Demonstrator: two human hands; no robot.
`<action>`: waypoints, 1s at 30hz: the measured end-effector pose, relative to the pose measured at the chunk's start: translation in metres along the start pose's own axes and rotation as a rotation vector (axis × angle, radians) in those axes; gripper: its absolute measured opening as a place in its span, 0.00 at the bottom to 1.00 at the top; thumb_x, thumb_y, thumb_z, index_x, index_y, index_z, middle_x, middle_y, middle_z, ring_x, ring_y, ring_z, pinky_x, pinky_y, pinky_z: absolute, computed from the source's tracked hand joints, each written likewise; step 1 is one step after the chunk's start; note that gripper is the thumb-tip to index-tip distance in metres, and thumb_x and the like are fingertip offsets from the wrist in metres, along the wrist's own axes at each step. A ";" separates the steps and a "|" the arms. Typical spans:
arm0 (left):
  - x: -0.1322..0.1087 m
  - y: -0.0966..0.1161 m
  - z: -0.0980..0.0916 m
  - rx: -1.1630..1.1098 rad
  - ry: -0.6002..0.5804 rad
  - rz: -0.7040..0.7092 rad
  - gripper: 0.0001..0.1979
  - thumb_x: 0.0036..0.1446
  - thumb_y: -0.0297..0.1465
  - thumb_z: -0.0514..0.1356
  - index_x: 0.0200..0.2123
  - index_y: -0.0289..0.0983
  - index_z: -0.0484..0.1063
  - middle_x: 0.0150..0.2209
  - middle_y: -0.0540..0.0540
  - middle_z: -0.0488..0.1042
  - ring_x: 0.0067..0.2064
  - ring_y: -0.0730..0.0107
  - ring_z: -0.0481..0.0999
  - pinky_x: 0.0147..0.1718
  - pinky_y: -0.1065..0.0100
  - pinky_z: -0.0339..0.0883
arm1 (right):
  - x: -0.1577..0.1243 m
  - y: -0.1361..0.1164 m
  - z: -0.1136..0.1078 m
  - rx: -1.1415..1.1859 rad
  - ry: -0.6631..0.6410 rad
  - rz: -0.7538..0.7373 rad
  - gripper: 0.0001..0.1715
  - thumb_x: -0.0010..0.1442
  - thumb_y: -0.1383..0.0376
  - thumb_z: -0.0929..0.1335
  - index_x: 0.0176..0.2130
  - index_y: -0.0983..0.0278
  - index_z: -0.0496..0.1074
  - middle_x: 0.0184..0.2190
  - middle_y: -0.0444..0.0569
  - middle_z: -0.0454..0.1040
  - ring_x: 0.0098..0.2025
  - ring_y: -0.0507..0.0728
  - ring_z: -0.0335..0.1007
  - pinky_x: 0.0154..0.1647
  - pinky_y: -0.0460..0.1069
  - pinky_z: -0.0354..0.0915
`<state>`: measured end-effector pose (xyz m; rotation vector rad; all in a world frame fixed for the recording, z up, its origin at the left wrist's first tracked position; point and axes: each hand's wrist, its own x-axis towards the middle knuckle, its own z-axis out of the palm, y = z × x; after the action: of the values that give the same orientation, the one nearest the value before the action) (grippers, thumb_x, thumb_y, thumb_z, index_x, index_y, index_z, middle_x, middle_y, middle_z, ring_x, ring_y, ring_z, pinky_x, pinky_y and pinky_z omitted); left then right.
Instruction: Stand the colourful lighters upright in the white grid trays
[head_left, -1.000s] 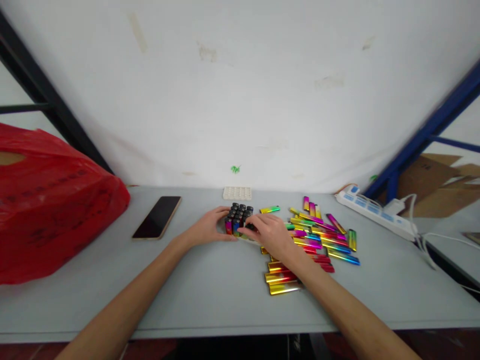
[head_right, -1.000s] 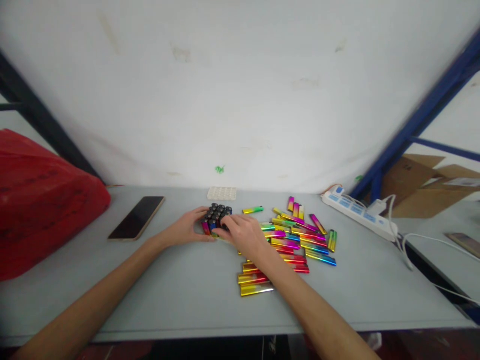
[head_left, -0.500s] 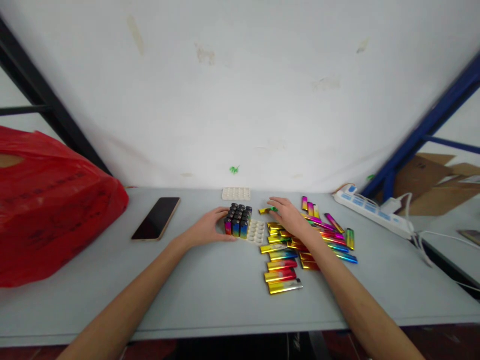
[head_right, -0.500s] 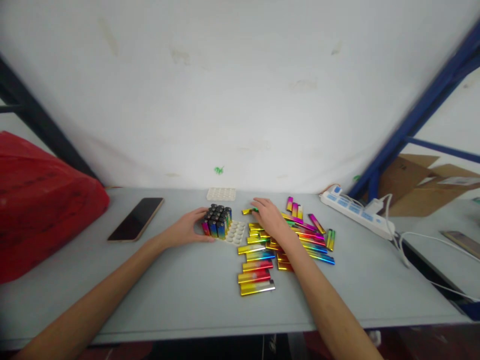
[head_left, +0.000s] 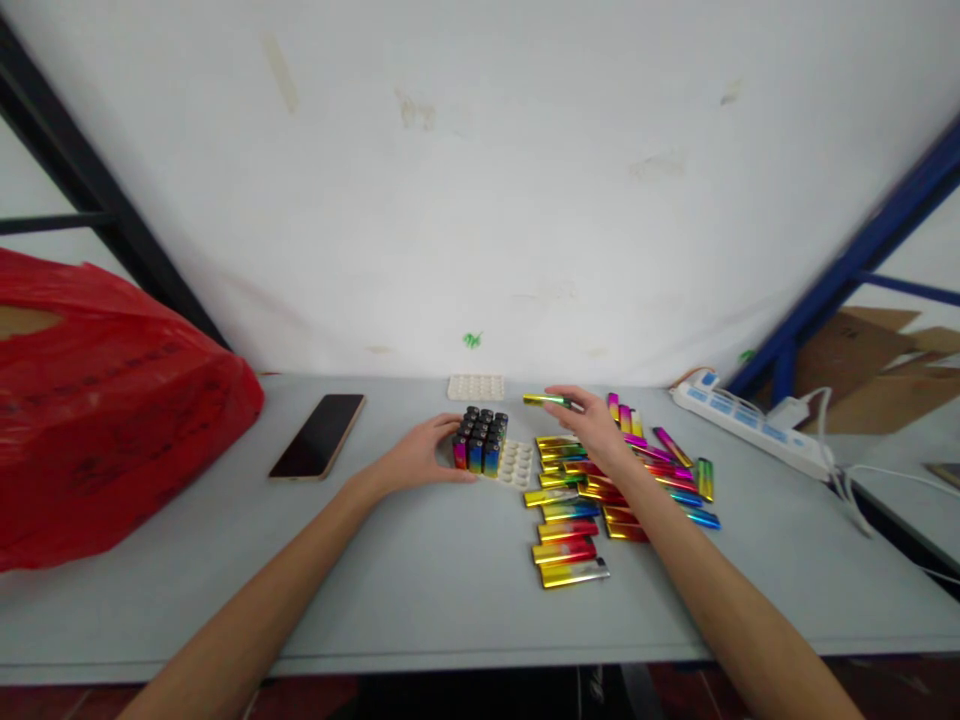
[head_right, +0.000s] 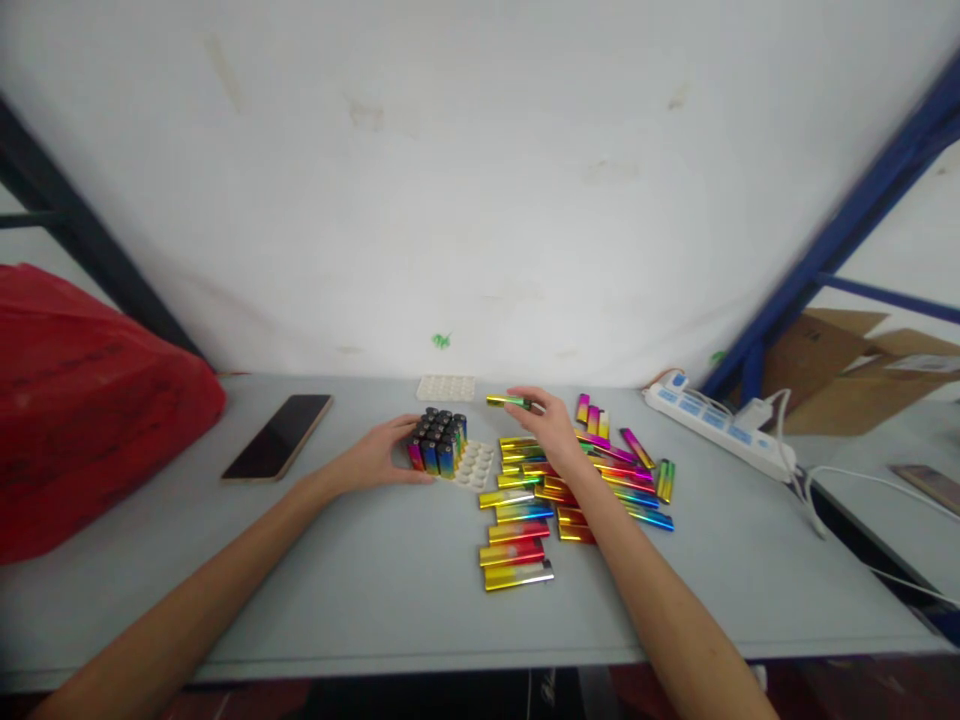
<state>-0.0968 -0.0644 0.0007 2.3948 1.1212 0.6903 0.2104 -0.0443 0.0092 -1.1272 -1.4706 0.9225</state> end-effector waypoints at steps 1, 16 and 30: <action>0.000 0.000 0.000 0.000 0.000 -0.001 0.40 0.46 0.48 0.73 0.59 0.34 0.71 0.61 0.36 0.70 0.61 0.46 0.70 0.63 0.52 0.62 | -0.002 -0.004 0.003 0.145 0.006 0.060 0.22 0.52 0.54 0.76 0.45 0.61 0.78 0.40 0.47 0.77 0.37 0.53 0.69 0.34 0.47 0.64; 0.001 -0.003 0.001 0.000 0.003 -0.006 0.41 0.44 0.50 0.72 0.59 0.38 0.71 0.61 0.39 0.72 0.61 0.47 0.71 0.63 0.54 0.62 | -0.025 -0.025 0.034 0.086 -0.179 0.054 0.24 0.63 0.42 0.65 0.34 0.60 0.66 0.18 0.35 0.55 0.19 0.48 0.47 0.20 0.45 0.47; 0.001 0.001 -0.001 -0.013 0.009 -0.008 0.41 0.44 0.49 0.73 0.59 0.38 0.72 0.60 0.40 0.72 0.61 0.48 0.71 0.63 0.54 0.62 | -0.039 -0.025 0.054 -0.366 -0.089 -0.186 0.24 0.64 0.53 0.61 0.21 0.61 0.56 0.18 0.39 0.54 0.23 0.50 0.51 0.26 0.48 0.47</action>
<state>-0.0957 -0.0638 0.0021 2.3776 1.1260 0.7041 0.1543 -0.0880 0.0124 -1.1954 -1.8344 0.5942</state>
